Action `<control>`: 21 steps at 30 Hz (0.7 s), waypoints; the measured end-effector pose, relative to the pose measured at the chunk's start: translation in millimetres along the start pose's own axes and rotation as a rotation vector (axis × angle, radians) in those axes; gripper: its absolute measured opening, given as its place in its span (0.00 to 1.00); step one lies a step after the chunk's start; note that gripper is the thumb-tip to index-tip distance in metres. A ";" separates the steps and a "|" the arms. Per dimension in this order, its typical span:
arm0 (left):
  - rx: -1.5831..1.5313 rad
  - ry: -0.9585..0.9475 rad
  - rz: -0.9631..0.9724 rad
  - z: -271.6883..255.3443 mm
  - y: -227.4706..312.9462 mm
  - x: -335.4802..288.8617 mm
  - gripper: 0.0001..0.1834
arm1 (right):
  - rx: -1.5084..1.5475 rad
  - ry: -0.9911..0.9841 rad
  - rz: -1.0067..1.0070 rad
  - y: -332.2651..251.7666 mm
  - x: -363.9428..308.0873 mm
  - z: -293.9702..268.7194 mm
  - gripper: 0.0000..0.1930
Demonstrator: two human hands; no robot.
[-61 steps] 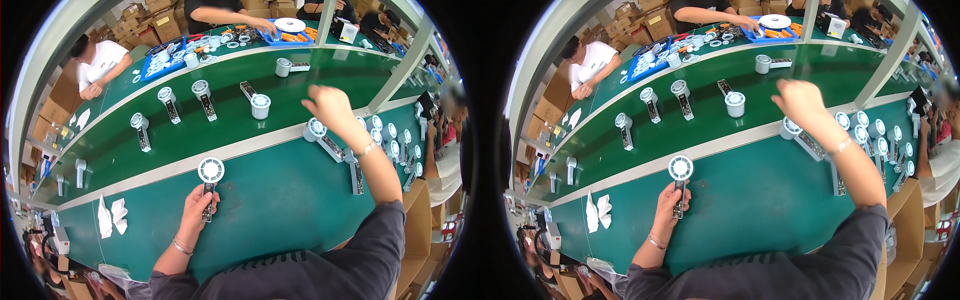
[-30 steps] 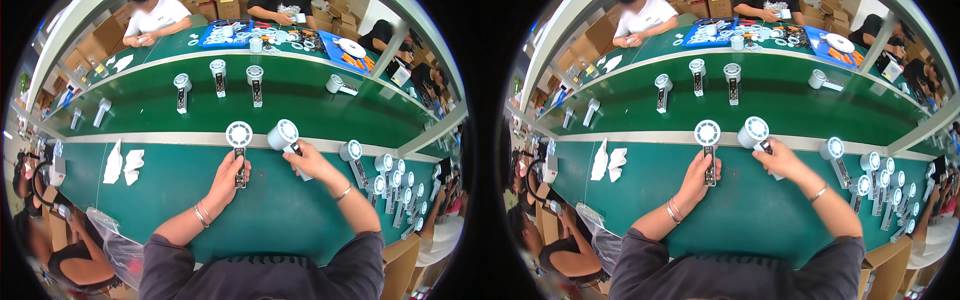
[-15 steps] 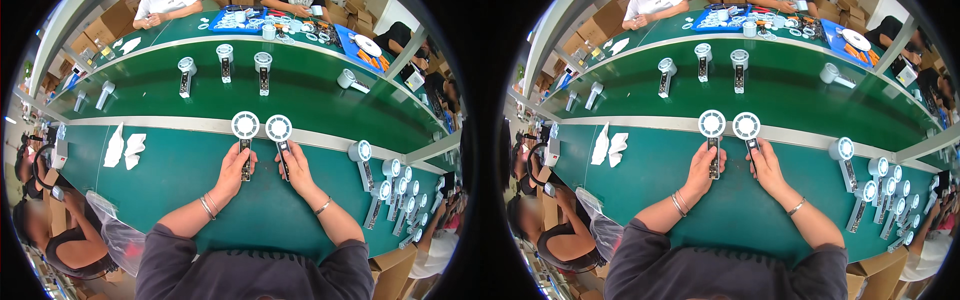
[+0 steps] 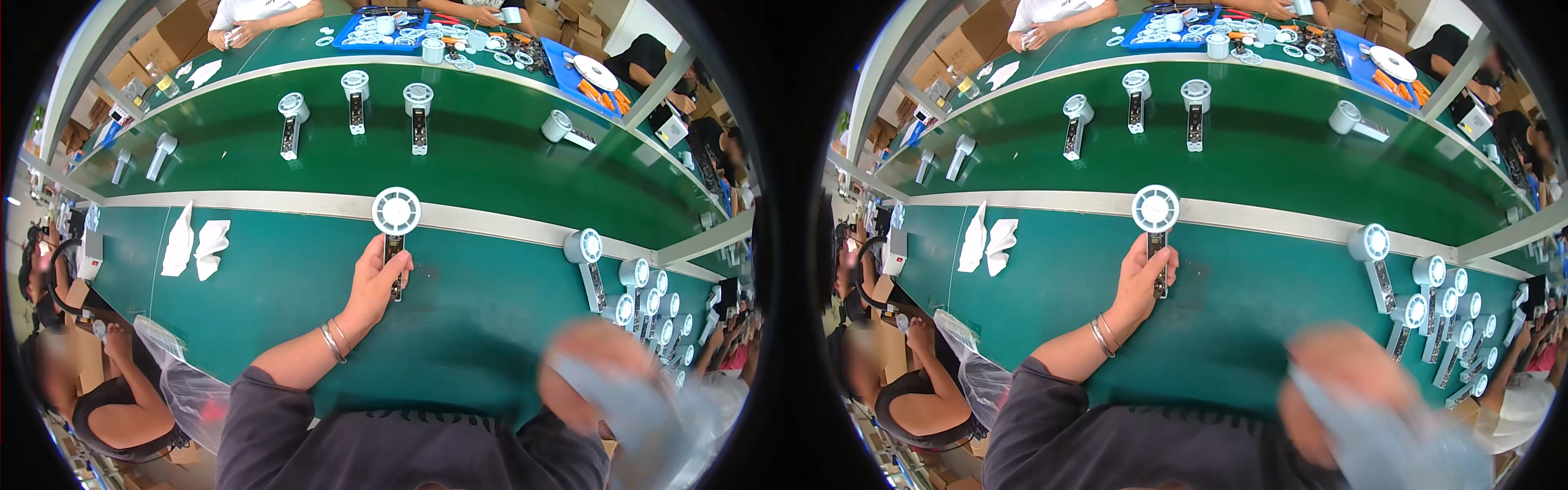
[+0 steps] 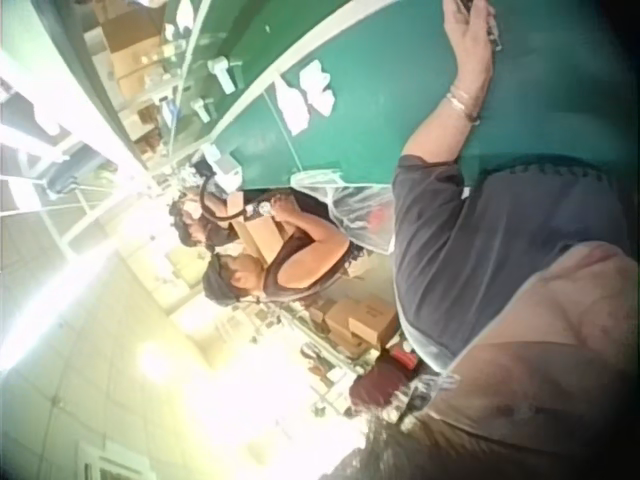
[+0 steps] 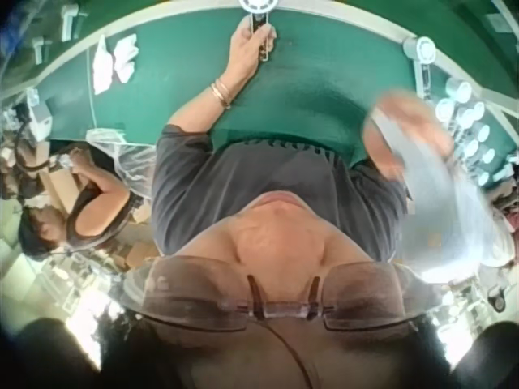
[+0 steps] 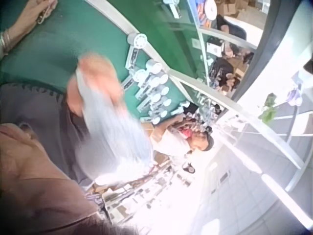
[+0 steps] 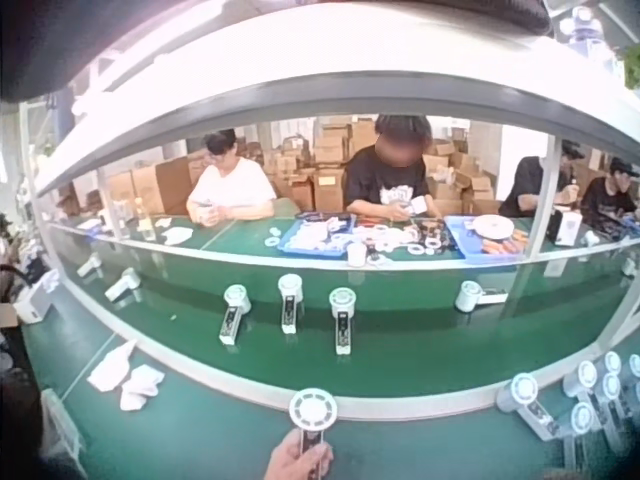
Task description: The person assembles small handheld fans on a green assembly table. They pick up fan bodies and circular heads, attach them together, and place the completed units into a cardboard box. The process is repeated continuously with multiple units.
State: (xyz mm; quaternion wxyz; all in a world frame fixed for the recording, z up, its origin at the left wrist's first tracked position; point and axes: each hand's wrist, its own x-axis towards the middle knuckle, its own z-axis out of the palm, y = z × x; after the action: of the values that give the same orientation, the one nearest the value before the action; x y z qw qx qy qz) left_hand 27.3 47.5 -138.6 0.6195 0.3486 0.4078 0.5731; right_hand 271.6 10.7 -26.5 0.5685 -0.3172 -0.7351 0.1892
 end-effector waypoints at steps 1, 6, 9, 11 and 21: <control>0.028 -0.009 -0.008 2.9 -1.1 1.5 0.15 | 0.535 0.412 -0.234 -6.5 -5.8 -5.9 0.18; 0.063 -0.030 0.001 4.4 -2.0 1.5 0.09 | 0.010 -0.123 0.361 -25.9 5.1 10.4 0.19; 0.062 0.012 0.012 3.5 -5.9 -0.8 0.10 | -0.066 -0.473 0.590 -6.1 -24.1 10.3 0.22; 0.059 0.020 0.010 2.1 -5.8 -1.1 0.11 | -0.062 -0.511 0.717 3.8 -42.6 6.0 0.23; 0.037 0.022 0.013 -0.4 -5.4 1.0 0.14 | -0.086 -0.543 0.800 -8.1 -52.4 -9.4 0.22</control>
State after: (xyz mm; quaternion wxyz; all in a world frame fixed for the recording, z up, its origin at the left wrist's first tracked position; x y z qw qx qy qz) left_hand 29.3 48.0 -143.7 0.6046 0.3564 0.4229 0.5733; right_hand 286.6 -31.6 -56.1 0.2253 -0.5372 -0.6846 0.4382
